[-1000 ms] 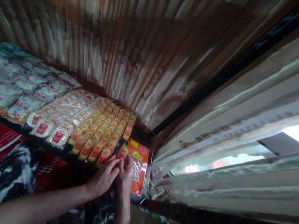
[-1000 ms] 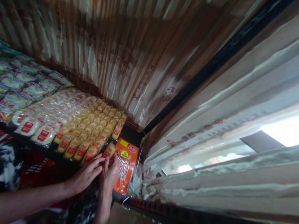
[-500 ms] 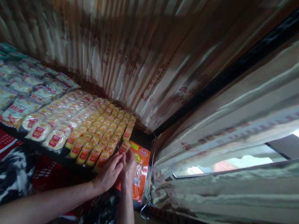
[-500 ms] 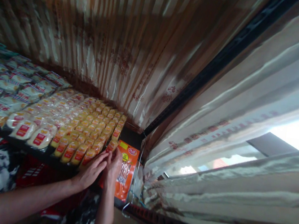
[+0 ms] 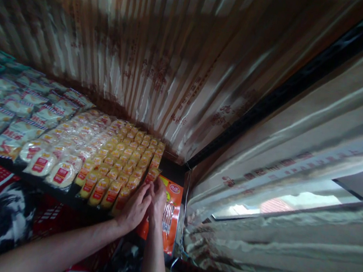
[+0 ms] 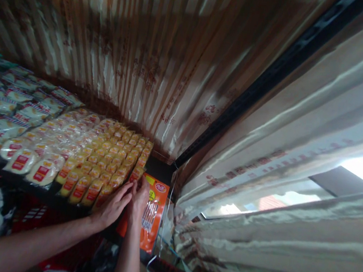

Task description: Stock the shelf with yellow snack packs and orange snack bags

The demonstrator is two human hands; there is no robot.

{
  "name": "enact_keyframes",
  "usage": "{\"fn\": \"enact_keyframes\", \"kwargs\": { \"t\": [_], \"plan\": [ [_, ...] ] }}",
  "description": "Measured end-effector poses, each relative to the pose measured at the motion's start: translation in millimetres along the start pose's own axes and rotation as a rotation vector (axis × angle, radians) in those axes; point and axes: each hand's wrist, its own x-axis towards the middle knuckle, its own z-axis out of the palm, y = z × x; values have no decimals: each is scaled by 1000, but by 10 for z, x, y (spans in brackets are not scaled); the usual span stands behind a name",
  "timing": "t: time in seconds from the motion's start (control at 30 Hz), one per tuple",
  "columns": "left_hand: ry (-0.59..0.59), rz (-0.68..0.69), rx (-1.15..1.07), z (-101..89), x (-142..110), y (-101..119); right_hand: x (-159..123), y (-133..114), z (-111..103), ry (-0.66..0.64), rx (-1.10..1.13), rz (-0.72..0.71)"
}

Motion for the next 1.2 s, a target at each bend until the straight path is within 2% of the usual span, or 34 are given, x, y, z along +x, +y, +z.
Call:
{"fn": "enact_keyframes", "kwargs": {
  "t": [0.27,0.47,0.63,0.77,0.97,1.2],
  "plan": [
    [6,45,62,65,64,-10,105,44,7,4,-73,12],
    [45,90,109,101,98,-120,167,66,32,7,-137,13],
    [78,75,152,103,117,-177,241,131,21,-51,-159,3],
    [67,64,171,64,127,-122,279,166,18,-84,-166,-4],
    [32,41,199,2,130,-11,255,152,80,-32,-174,-8],
    [47,50,213,34,136,-91,254,182,134,13,-129,-21]
  ]
}}
